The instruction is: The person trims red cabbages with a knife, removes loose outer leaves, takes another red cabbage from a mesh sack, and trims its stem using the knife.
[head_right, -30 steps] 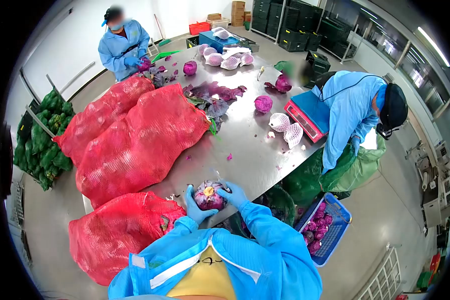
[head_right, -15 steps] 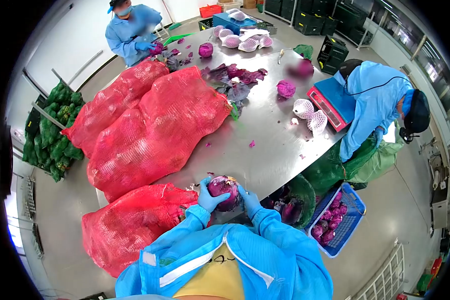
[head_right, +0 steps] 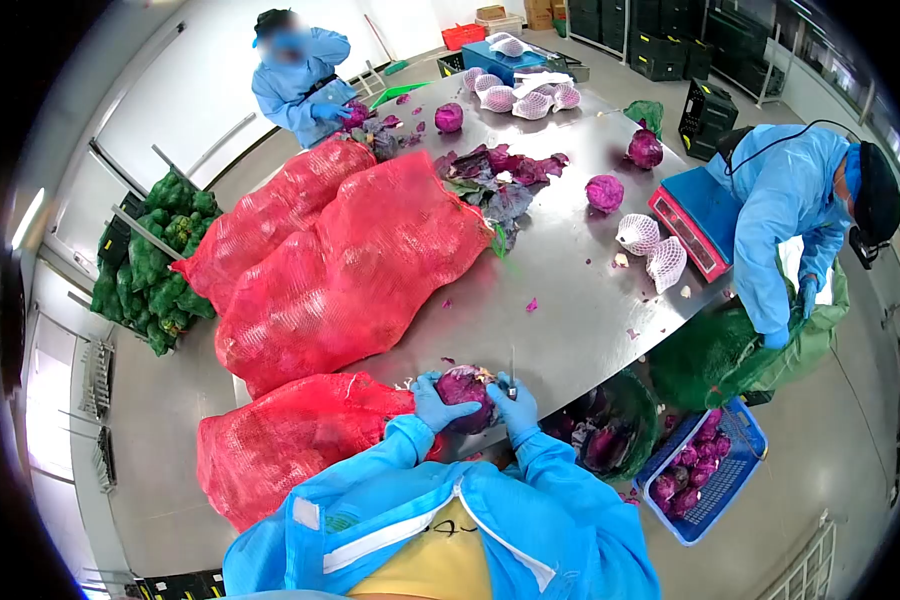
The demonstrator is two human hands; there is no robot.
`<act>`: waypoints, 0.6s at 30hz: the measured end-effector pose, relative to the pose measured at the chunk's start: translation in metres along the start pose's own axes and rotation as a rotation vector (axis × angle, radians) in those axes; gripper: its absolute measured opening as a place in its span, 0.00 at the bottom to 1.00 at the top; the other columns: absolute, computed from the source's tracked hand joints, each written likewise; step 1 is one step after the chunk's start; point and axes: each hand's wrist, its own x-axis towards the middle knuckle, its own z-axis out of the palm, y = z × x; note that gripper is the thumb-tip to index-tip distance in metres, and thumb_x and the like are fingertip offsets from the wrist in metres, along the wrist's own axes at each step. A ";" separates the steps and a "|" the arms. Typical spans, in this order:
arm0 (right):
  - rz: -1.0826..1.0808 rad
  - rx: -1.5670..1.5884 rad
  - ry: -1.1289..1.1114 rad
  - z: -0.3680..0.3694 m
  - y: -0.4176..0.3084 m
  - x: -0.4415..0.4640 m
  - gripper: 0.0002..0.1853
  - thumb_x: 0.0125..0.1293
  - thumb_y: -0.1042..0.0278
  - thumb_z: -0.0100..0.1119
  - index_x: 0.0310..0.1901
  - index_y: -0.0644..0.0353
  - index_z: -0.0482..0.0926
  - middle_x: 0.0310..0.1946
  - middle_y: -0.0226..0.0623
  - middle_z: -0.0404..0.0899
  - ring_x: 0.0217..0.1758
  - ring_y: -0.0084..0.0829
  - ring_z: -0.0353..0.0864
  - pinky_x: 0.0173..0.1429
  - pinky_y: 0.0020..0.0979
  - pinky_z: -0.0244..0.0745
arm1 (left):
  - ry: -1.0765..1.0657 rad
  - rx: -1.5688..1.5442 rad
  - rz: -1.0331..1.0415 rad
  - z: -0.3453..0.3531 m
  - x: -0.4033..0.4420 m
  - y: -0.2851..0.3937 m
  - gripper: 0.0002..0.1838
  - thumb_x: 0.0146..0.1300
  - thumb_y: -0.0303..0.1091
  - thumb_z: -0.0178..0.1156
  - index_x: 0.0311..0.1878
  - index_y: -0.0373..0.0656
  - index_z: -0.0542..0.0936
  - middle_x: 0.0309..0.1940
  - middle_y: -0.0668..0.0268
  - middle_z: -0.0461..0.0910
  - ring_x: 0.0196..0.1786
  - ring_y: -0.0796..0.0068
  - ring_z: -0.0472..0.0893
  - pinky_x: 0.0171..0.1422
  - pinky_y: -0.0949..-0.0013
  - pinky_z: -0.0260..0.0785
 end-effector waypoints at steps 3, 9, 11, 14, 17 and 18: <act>-0.024 -0.011 -0.036 0.000 0.002 0.002 0.28 0.55 0.56 0.71 0.55 0.61 0.76 0.25 0.26 0.74 0.19 0.16 0.68 0.21 0.21 0.64 | -0.117 -0.103 -0.022 -0.008 0.003 0.003 0.60 0.22 0.63 0.78 0.57 0.36 0.62 0.54 0.50 0.62 0.60 0.54 0.65 0.66 0.58 0.62; 0.006 -0.072 -0.128 -0.013 0.014 0.015 0.31 0.54 0.53 0.71 0.58 0.58 0.75 0.25 0.22 0.71 0.20 0.15 0.65 0.21 0.20 0.62 | -0.277 -0.658 -0.187 -0.009 0.017 -0.010 0.48 0.43 0.56 0.75 0.57 0.35 0.62 0.52 0.53 0.70 0.55 0.62 0.74 0.61 0.63 0.67; 0.039 -0.062 -0.136 -0.012 0.007 0.017 0.32 0.55 0.52 0.71 0.59 0.58 0.75 0.25 0.22 0.72 0.20 0.16 0.65 0.22 0.20 0.62 | -0.275 -0.811 -0.378 -0.011 0.026 -0.012 0.44 0.46 0.58 0.72 0.56 0.33 0.66 0.51 0.52 0.73 0.54 0.63 0.75 0.61 0.64 0.68; 0.227 0.047 -0.230 -0.012 -0.011 0.016 0.36 0.55 0.58 0.71 0.62 0.66 0.68 0.53 0.40 0.77 0.53 0.28 0.76 0.59 0.29 0.72 | -0.295 -0.562 -0.374 -0.012 0.030 -0.001 0.44 0.46 0.60 0.71 0.55 0.32 0.69 0.51 0.49 0.74 0.54 0.63 0.76 0.60 0.63 0.68; 0.256 0.049 -0.312 -0.019 0.001 0.028 0.36 0.56 0.59 0.70 0.63 0.65 0.68 0.53 0.39 0.77 0.54 0.29 0.76 0.59 0.30 0.72 | -0.286 -0.466 -0.268 -0.004 0.030 -0.001 0.44 0.44 0.58 0.73 0.55 0.31 0.70 0.50 0.48 0.75 0.54 0.61 0.77 0.61 0.61 0.68; 0.253 0.052 -0.310 -0.021 -0.004 0.025 0.36 0.56 0.59 0.70 0.63 0.65 0.68 0.53 0.39 0.77 0.54 0.29 0.76 0.59 0.30 0.72 | -0.257 -0.409 -0.190 -0.009 0.025 0.009 0.46 0.41 0.55 0.75 0.57 0.32 0.69 0.52 0.49 0.74 0.54 0.61 0.76 0.62 0.60 0.68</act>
